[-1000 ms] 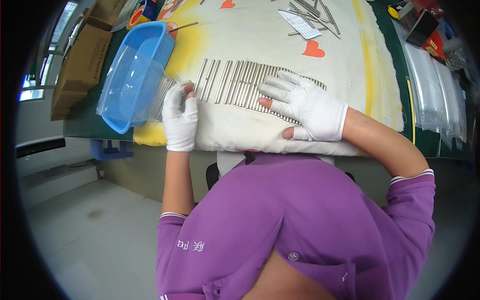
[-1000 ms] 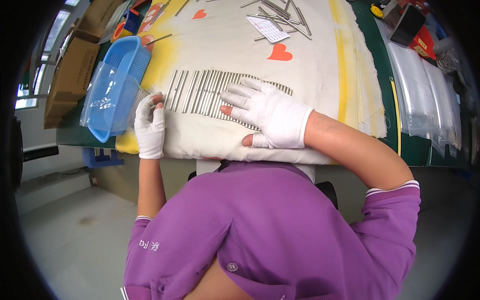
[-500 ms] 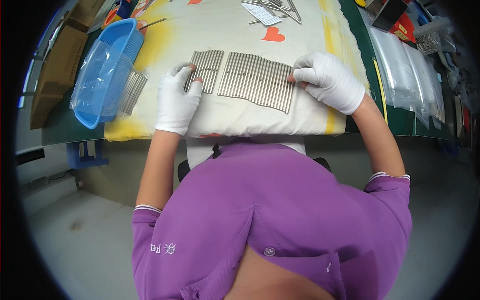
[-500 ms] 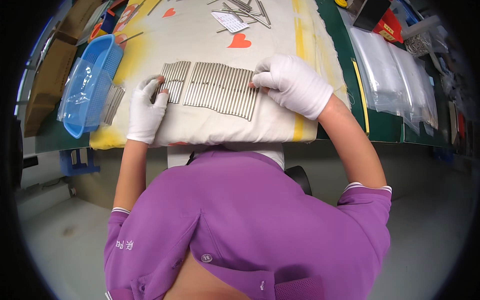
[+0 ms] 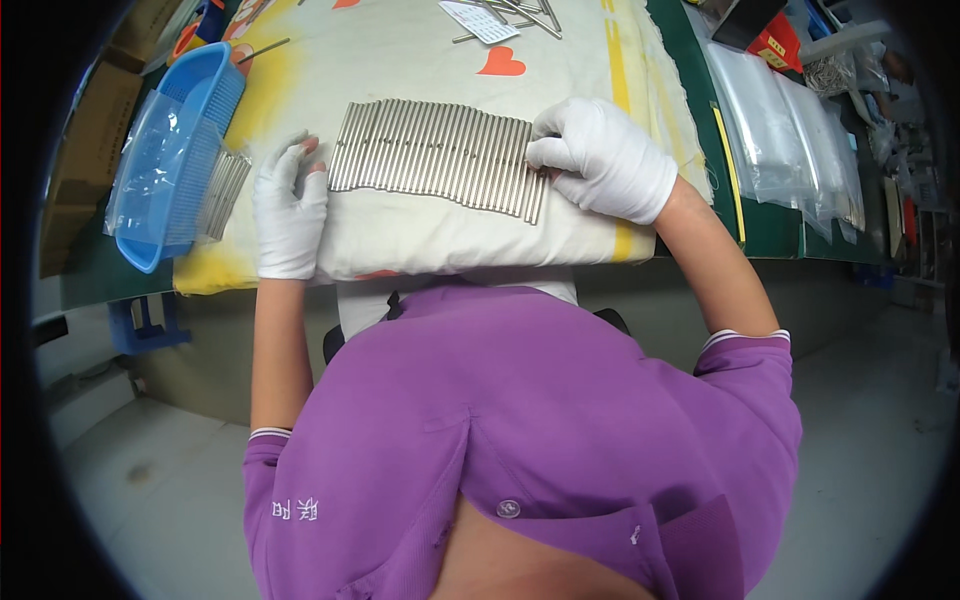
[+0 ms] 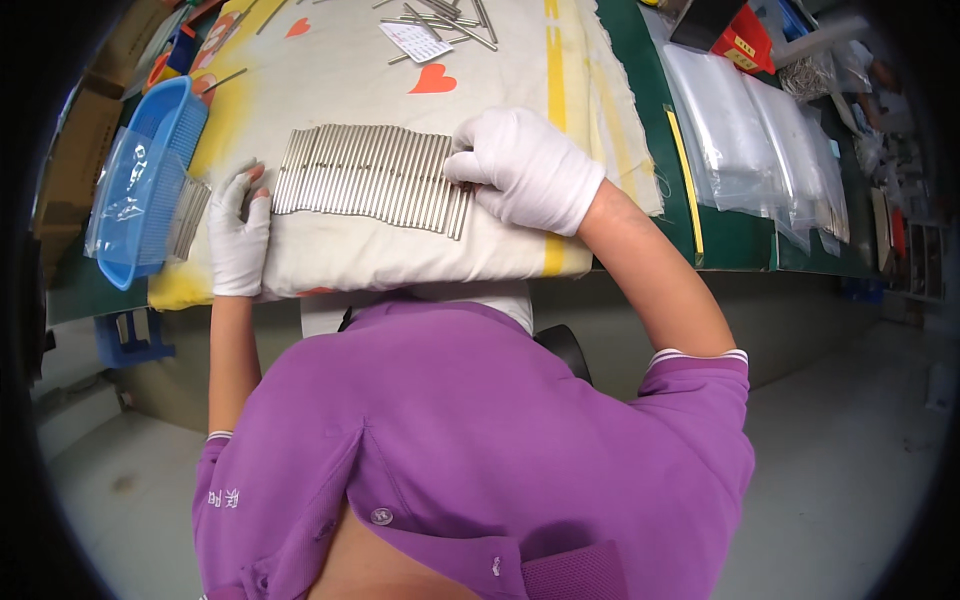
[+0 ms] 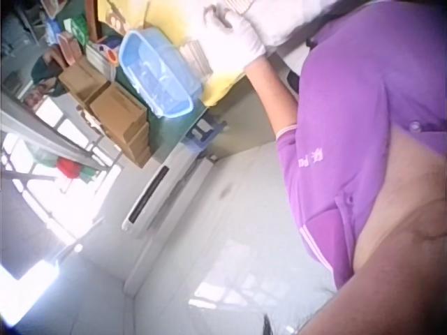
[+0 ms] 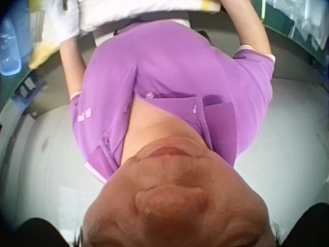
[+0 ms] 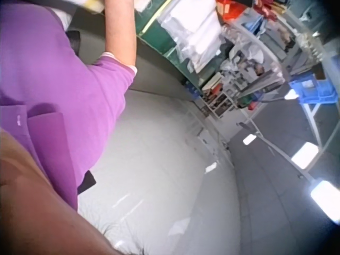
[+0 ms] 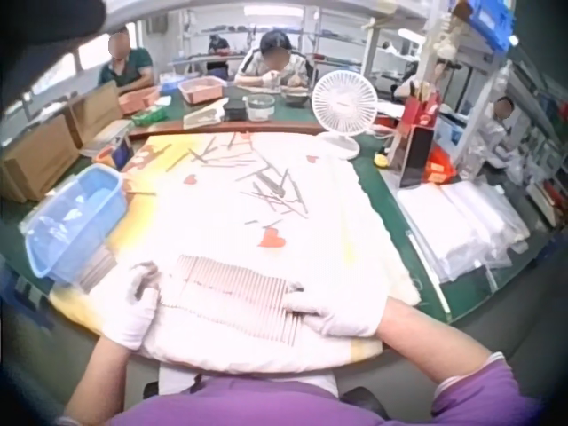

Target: The person sorts and aligns small metal rods on a cloth on a workbench, then bundles them together by hand.

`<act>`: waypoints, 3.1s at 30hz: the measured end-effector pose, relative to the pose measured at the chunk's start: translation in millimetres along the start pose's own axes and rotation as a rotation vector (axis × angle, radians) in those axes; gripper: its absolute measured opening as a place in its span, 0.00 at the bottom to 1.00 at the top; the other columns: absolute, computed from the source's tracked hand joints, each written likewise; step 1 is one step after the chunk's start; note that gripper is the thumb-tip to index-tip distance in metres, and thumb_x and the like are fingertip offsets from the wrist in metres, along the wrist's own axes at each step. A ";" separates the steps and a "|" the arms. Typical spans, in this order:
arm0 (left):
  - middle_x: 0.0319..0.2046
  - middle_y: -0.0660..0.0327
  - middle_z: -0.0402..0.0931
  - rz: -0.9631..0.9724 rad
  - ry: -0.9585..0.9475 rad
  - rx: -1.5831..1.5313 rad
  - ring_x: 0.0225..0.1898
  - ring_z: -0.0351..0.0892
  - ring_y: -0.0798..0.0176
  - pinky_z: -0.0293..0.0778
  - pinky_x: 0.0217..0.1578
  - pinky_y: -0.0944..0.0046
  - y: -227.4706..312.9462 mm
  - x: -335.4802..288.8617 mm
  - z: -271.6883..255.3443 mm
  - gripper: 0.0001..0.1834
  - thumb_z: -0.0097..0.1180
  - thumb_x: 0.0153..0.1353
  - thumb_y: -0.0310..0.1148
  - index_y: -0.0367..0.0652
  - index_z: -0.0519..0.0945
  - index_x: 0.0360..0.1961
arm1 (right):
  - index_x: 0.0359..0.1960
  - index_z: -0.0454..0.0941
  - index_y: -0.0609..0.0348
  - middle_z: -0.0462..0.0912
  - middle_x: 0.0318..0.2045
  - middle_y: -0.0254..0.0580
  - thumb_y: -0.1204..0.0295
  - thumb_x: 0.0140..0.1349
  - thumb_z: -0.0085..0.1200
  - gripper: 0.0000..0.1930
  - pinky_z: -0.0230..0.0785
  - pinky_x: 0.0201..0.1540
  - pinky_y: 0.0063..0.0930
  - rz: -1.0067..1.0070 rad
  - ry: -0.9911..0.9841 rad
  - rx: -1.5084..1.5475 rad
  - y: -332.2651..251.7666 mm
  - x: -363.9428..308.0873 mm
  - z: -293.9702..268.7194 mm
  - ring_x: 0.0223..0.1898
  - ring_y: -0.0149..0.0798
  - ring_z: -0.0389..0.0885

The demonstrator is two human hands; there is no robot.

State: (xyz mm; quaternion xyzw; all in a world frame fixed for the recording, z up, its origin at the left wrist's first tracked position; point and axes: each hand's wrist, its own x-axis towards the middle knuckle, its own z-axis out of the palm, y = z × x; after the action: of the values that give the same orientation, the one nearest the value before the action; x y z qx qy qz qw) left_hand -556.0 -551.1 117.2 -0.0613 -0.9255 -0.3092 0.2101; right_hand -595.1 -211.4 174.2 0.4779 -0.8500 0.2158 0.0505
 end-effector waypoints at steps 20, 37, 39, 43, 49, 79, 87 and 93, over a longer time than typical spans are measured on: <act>0.50 0.52 0.74 -0.034 -0.027 -0.091 0.50 0.76 0.58 0.72 0.52 0.65 0.4 -0.9 2.8 0.14 0.53 0.57 0.19 0.31 0.75 0.46 | 0.28 0.75 0.56 0.77 0.20 0.40 0.81 0.41 0.52 0.10 0.69 0.27 0.39 -0.119 0.079 0.044 11.1 10.7 18.9 0.25 0.47 0.76; 0.44 0.52 0.77 -0.002 0.024 -0.039 0.46 0.77 0.53 0.72 0.49 0.60 8.3 1.4 0.5 0.13 0.54 0.53 0.21 0.34 0.77 0.42 | 0.25 0.72 0.56 0.78 0.23 0.39 0.82 0.41 0.52 0.08 0.69 0.28 0.37 -0.286 0.016 0.066 17.5 28.3 26.8 0.26 0.46 0.77; 0.44 0.53 0.77 -0.014 0.024 -0.052 0.46 0.77 0.52 0.72 0.49 0.60 7.5 2.4 1.4 0.13 0.54 0.53 0.21 0.34 0.77 0.41 | 0.27 0.71 0.56 0.77 0.22 0.40 0.83 0.40 0.52 0.10 0.68 0.29 0.38 -0.247 0.042 0.155 15.9 28.0 28.8 0.26 0.48 0.76; 0.45 0.53 0.77 -0.011 0.020 -0.030 0.47 0.76 0.51 0.71 0.50 0.58 9.1 2.4 0.8 0.12 0.55 0.52 0.22 0.35 0.78 0.40 | 0.28 0.72 0.56 0.77 0.20 0.39 0.84 0.41 0.51 0.11 0.68 0.29 0.38 -0.197 0.044 0.172 12.5 30.6 29.3 0.25 0.48 0.76; 0.45 0.52 0.77 -0.012 0.019 -0.019 0.47 0.75 0.49 0.70 0.50 0.58 7.0 2.9 0.6 0.11 0.55 0.52 0.24 0.36 0.79 0.38 | 0.27 0.72 0.56 0.77 0.24 0.39 0.83 0.40 0.53 0.11 0.68 0.29 0.38 -0.246 -0.003 -0.036 10.1 36.9 23.0 0.28 0.47 0.77; 0.43 0.53 0.78 -0.013 0.074 -0.076 0.45 0.76 0.50 0.70 0.50 0.58 5.1 0.6 4.6 0.09 0.56 0.52 0.24 0.36 0.79 0.36 | 0.23 0.71 0.57 0.78 0.30 0.40 0.84 0.38 0.55 0.10 0.68 0.33 0.38 -0.349 -0.075 0.011 8.6 71.3 35.5 0.32 0.47 0.76; 0.43 0.53 0.78 0.002 0.089 -0.071 0.45 0.76 0.50 0.70 0.49 0.58 2.2 -0.8 5.4 0.10 0.56 0.51 0.24 0.36 0.79 0.37 | 0.18 0.71 0.57 0.76 0.23 0.39 0.76 0.43 0.54 0.04 0.66 0.27 0.40 -0.357 0.022 0.014 5.7 73.4 36.7 0.27 0.47 0.75; 0.43 0.53 0.78 0.005 0.082 -0.061 0.45 0.76 0.49 0.71 0.49 0.57 3.8 0.1 2.7 0.10 0.57 0.51 0.23 0.36 0.79 0.37 | 0.21 0.72 0.57 0.76 0.21 0.41 0.79 0.42 0.52 0.04 0.67 0.28 0.40 -0.300 -0.049 0.029 4.3 73.6 37.5 0.27 0.48 0.76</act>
State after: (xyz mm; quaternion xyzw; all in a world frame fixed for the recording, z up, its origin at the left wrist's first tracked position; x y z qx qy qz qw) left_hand -556.1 -546.5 117.4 -0.0573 -0.9060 -0.3390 0.2469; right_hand -633.7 -283.2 160.5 0.6053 -0.7669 0.2063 0.0543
